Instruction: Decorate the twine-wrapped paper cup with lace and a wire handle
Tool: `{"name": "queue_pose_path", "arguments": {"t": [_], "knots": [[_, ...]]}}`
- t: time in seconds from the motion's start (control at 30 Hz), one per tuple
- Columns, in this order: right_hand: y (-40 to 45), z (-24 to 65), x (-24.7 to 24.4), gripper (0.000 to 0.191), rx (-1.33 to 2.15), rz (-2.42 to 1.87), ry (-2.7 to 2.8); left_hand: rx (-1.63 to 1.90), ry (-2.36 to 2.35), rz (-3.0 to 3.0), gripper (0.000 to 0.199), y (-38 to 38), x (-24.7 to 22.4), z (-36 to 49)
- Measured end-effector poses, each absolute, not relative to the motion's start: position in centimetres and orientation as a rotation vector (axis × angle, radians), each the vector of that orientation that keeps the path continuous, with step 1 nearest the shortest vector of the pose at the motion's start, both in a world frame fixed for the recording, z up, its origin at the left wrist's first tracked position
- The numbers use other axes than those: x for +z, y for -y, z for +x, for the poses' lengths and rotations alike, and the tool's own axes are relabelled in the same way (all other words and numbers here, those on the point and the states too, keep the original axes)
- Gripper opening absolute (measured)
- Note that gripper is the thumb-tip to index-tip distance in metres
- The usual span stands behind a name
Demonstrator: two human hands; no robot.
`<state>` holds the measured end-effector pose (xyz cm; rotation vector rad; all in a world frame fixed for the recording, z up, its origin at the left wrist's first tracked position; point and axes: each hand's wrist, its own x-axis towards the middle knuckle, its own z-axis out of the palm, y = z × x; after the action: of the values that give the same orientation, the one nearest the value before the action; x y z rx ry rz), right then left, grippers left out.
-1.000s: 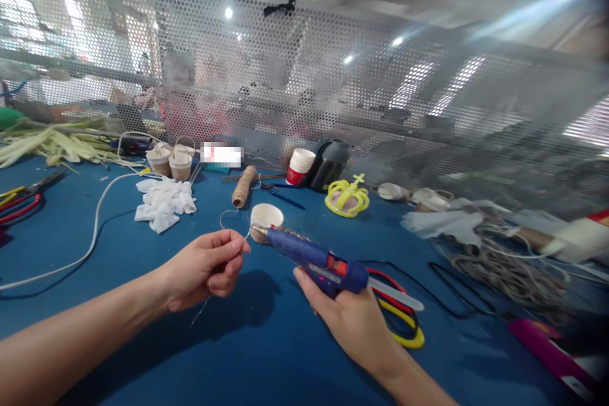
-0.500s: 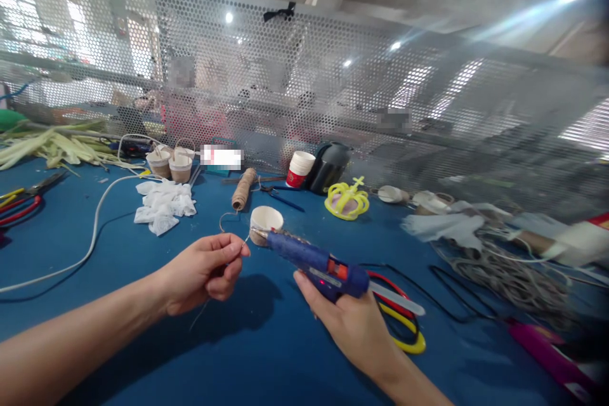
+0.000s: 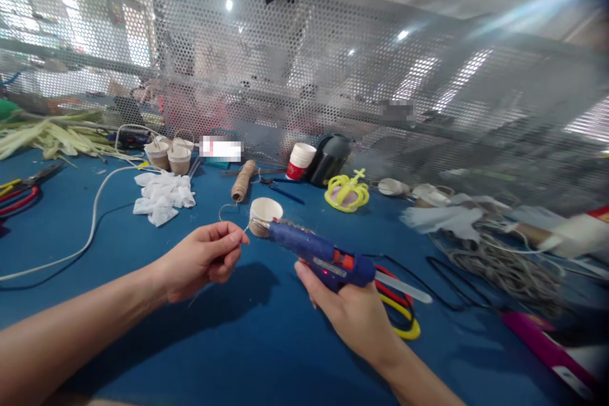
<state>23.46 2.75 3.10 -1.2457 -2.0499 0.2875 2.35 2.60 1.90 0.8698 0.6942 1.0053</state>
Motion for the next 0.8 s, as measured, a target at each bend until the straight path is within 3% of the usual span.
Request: {"name": "queue_pose_path", "arguments": {"t": [0.8], "knots": [[-2.89,23.56,3.53,0.024,0.279,-1.228,2.058,1.084,-1.067,1.224,0.023,-2.85,2.05,2.02]]}}
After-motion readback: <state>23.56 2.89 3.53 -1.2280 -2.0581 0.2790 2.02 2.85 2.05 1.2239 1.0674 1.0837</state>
